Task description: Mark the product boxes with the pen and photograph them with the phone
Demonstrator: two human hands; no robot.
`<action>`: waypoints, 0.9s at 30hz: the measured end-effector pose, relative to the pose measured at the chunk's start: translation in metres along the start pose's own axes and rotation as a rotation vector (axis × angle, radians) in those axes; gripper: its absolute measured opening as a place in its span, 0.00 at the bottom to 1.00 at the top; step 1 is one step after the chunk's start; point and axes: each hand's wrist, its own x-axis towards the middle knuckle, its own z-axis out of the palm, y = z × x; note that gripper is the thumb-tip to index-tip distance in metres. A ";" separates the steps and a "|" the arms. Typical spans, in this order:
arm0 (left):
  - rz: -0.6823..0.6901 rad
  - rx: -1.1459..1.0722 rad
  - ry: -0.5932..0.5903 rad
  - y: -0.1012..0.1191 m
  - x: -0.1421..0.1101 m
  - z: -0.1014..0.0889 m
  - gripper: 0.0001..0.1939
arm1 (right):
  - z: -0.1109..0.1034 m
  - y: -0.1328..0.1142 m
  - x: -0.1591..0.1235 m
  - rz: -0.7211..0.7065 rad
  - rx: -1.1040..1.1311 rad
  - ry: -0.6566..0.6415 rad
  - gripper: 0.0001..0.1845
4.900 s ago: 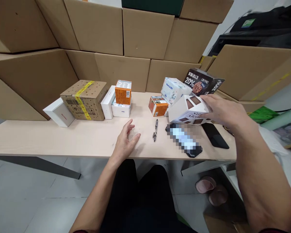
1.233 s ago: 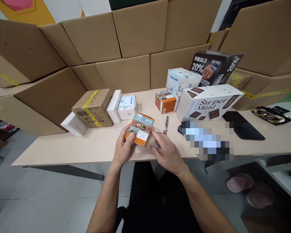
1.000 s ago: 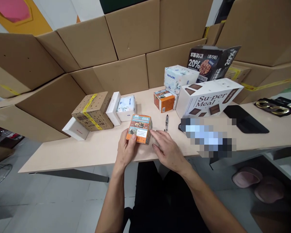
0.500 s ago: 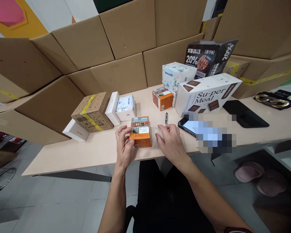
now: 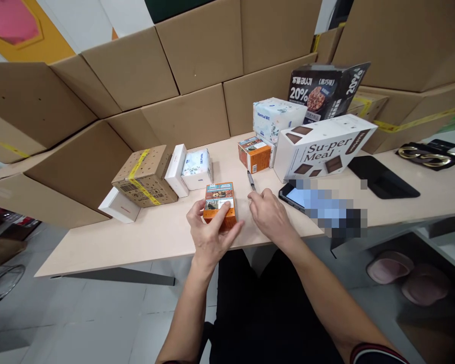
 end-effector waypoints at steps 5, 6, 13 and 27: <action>-0.287 -0.117 0.151 -0.003 0.004 0.002 0.17 | -0.008 0.009 -0.003 -0.075 0.615 0.151 0.18; -0.365 -0.169 0.168 -0.005 0.005 0.001 0.18 | -0.009 0.009 -0.004 -0.082 0.689 0.158 0.18; -0.548 -0.328 0.066 -0.009 0.000 -0.008 0.24 | -0.007 0.002 -0.011 -0.079 0.688 0.404 0.07; -0.457 -0.183 -0.236 0.002 -0.001 -0.009 0.30 | -0.006 0.005 -0.023 0.034 0.939 0.509 0.12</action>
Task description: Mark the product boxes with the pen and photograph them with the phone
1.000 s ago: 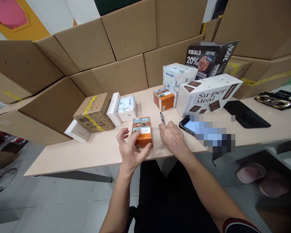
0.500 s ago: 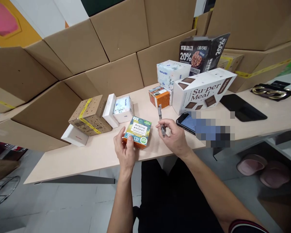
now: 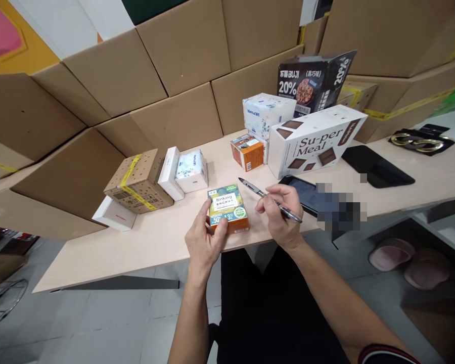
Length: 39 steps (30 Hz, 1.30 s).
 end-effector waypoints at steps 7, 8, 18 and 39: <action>0.295 0.025 0.135 0.000 0.001 0.001 0.23 | 0.000 -0.006 0.004 -0.012 -0.002 -0.065 0.16; 0.356 -0.005 0.138 -0.001 0.001 0.000 0.21 | 0.002 -0.005 0.004 0.006 -0.006 -0.053 0.15; 0.483 -0.079 0.155 -0.005 0.005 0.004 0.09 | 0.020 -0.017 0.034 0.196 0.366 -0.058 0.13; 0.408 -0.192 0.002 -0.008 0.003 0.005 0.10 | 0.062 -0.029 0.068 0.023 -0.164 -0.551 0.10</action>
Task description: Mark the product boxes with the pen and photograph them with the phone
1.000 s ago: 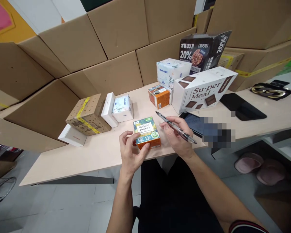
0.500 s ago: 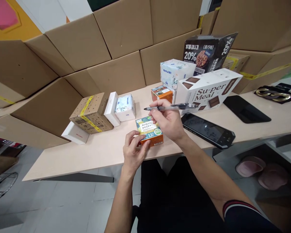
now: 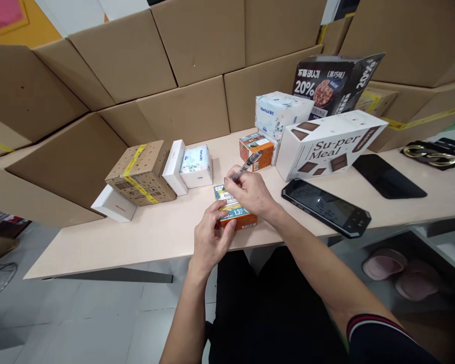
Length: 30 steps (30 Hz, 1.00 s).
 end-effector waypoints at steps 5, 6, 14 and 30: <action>-0.022 -0.011 -0.013 -0.001 -0.001 0.001 0.11 | 0.001 0.001 0.001 0.008 -0.028 -0.023 0.10; -0.025 -0.012 -0.014 -0.001 -0.001 0.001 0.11 | 0.001 0.001 0.002 0.007 -0.034 -0.026 0.10; -0.029 -0.008 -0.014 -0.001 -0.002 0.000 0.11 | 0.001 0.000 0.001 -0.029 -0.051 -0.027 0.10; -0.005 0.002 0.009 0.001 0.000 0.001 0.10 | 0.003 0.011 -0.003 -0.018 0.114 0.170 0.12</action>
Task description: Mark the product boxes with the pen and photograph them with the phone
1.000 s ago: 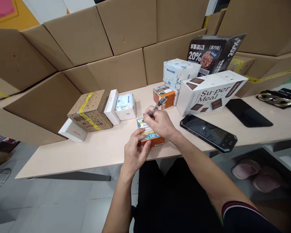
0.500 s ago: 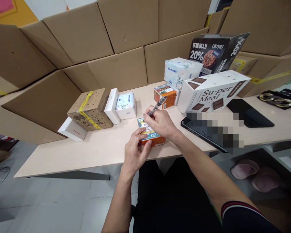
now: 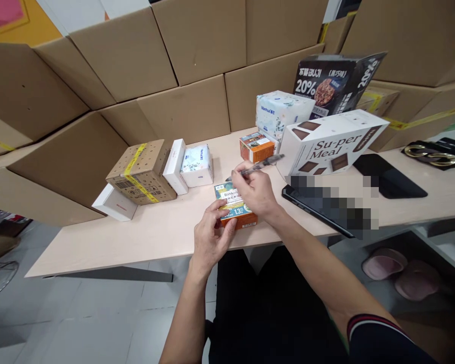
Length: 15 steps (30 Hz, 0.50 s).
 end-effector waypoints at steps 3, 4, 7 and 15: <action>0.000 0.010 0.010 -0.001 0.000 0.001 0.10 | -0.012 0.007 -0.004 -0.065 -0.034 0.180 0.11; -0.003 0.017 0.011 -0.001 0.000 0.001 0.10 | -0.018 0.009 -0.006 -0.095 -0.086 0.214 0.11; -0.012 0.046 0.022 -0.003 -0.001 0.003 0.09 | -0.043 0.013 -0.017 -0.167 -0.356 0.147 0.13; -0.038 0.097 0.055 -0.005 0.001 0.004 0.09 | -0.059 0.011 -0.043 -0.083 -1.176 -0.460 0.20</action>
